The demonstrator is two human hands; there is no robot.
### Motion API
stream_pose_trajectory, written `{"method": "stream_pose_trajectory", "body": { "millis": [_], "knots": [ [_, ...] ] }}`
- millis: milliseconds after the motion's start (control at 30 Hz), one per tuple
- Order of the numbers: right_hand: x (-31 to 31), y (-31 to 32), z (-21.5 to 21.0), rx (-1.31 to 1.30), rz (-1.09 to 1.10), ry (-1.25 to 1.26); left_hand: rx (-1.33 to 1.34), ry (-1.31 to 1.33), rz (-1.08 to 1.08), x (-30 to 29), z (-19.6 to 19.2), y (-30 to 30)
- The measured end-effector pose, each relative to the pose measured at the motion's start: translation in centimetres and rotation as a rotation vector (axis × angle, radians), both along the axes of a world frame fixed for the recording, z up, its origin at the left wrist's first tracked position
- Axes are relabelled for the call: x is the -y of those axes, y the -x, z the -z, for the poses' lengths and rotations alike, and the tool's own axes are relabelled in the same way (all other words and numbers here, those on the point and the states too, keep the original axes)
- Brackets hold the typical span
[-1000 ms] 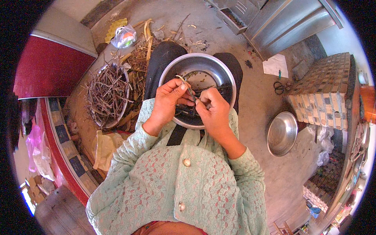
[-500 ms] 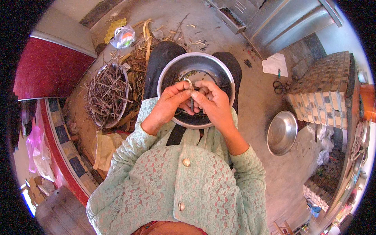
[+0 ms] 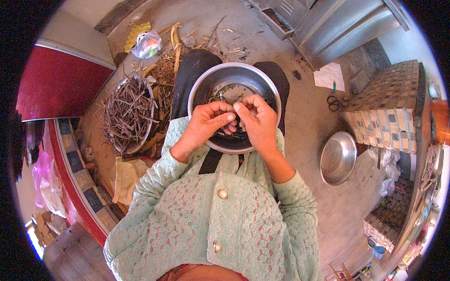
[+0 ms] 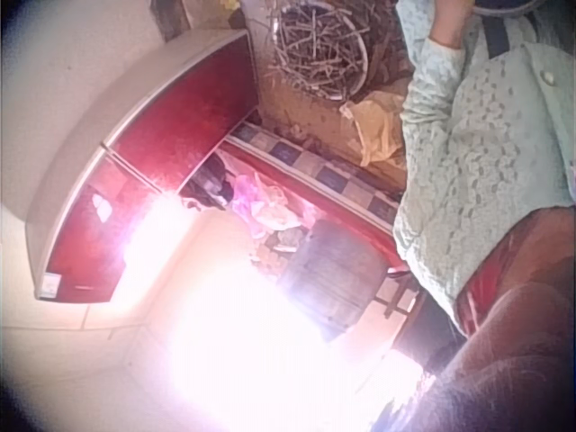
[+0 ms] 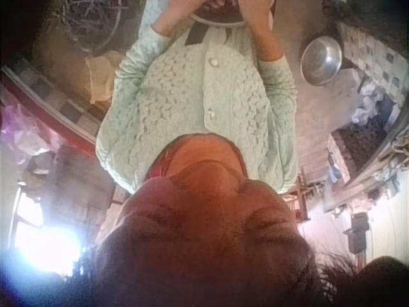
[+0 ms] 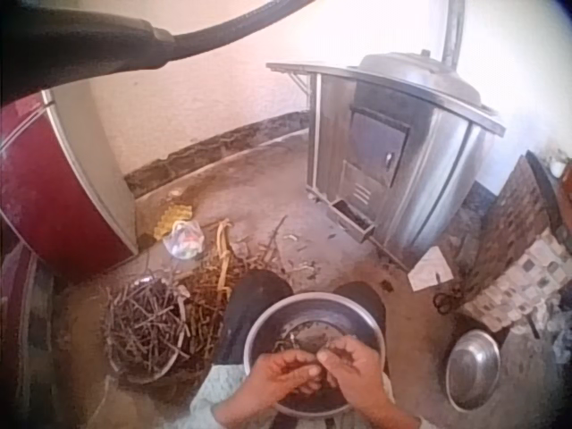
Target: The person sits on the floor and uses both hands to peel and break apart dried dark vegetable strips over a metal bowl. The person repeatedly picks up pieces, peels off outer layers, and places the processed pieces into the bowl.
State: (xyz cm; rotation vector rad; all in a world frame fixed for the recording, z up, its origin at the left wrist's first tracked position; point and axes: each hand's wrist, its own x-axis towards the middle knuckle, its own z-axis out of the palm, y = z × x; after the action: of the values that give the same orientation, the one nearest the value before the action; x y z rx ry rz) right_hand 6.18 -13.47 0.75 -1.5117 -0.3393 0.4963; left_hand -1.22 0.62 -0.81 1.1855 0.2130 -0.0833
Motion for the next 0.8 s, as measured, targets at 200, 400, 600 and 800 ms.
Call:
{"method": "stream_pose_trajectory", "body": {
  "millis": [200,400,600,800],
  "knots": [
    [-0.2,0.4,-0.2,0.057,0.018,0.047,0.037,-0.039,-0.050,0.4,0.4,0.0],
    [-0.1,0.4,-0.2,0.055,0.033,0.066,0.141,-0.344,-0.132,1.1,-0.2,0.2],
    [0.0,0.3,-0.1,0.052,0.021,0.047,0.220,-0.512,-0.188,1.0,0.3,0.1],
    [0.0,0.4,0.2,0.051,0.015,0.037,0.160,-0.431,-0.186,1.1,0.9,0.1]
  ]
}}
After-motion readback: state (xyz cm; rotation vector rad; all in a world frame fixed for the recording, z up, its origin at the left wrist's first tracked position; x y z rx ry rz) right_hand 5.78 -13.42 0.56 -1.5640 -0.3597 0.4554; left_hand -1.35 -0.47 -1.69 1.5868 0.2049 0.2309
